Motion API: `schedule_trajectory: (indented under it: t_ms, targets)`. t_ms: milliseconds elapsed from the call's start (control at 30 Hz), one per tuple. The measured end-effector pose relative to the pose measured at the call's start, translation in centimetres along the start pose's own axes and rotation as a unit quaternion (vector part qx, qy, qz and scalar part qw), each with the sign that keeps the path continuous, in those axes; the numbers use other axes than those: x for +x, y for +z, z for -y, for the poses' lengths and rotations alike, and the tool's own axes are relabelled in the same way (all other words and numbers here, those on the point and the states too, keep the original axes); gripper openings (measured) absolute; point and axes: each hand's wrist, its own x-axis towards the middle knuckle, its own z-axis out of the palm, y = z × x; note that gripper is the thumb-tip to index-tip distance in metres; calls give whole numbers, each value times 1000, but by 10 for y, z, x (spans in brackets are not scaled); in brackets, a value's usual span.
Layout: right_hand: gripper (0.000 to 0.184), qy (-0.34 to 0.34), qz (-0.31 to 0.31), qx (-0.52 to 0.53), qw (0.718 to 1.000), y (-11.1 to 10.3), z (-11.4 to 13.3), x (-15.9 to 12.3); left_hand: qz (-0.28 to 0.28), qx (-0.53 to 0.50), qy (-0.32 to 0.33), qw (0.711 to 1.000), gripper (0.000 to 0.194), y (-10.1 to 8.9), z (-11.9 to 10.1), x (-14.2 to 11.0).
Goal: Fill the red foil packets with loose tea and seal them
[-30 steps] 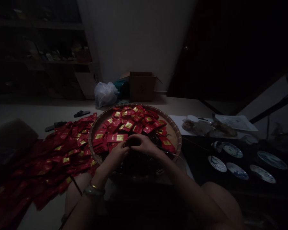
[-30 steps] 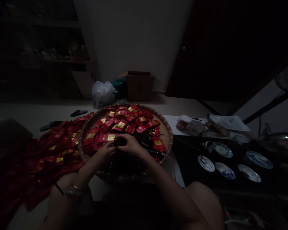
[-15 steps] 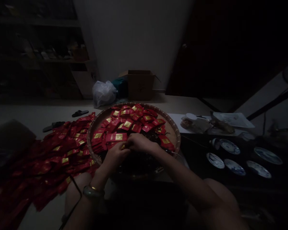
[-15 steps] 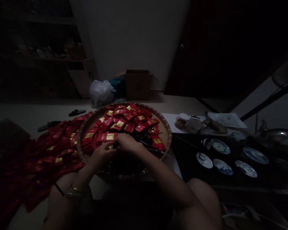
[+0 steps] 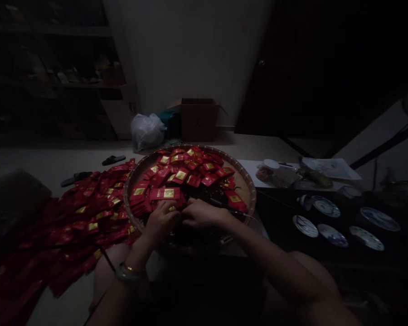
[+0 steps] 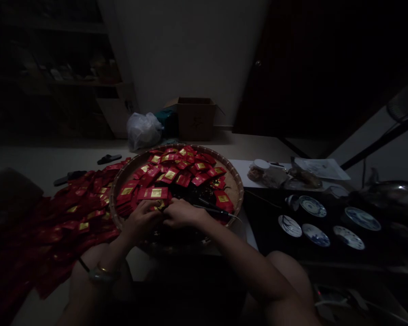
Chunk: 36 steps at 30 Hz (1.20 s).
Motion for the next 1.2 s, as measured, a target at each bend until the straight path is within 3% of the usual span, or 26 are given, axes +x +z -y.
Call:
schedule_trajectory:
  t_ms: [100,267,367,433,533,633,700,800,933,1000,1100,1133,1200]
  targets:
    - [14,-8,-13,10,1000,0,-1,0,3,-22,7,1000,12,-1,-1,0]
    - [21,-33,-177,136,974,-7,-12,-6,0,-12,15,1000,13,-7,-6,3]
    - [25,21,-203,149,968,-4,-25,-9,11,29,51,998,17,-10,-8,6]
    - [30,102,-177,150,967,7,-35,-11,20,50,71,996,21,-12,-9,7]
    - [39,151,-42,137,978,34,-47,-13,33,61,75,995,23,-13,-9,8]
    - [82,155,31,113,981,65,-47,-8,40,58,80,994,22,-15,-10,9]
    - [84,168,22,98,981,81,-43,0,41,56,91,993,22,-17,-11,8]
    - [56,179,-12,103,978,91,-39,9,50,49,104,992,22,-18,-13,4]
    - [25,196,-43,148,968,86,-45,4,73,26,92,993,18,-18,-12,-5]
    - [28,207,-52,148,966,84,-48,-2,81,9,67,994,18,-16,-12,-10]
    - [57,196,-73,147,967,86,-47,-6,76,-17,39,996,18,-13,-10,-13]
    - [59,191,-70,149,968,88,-45,-5,74,-22,34,996,19,-12,-10,-14]
    - [43,191,-56,157,967,91,-44,-3,72,-31,28,997,19,-12,-9,-15]
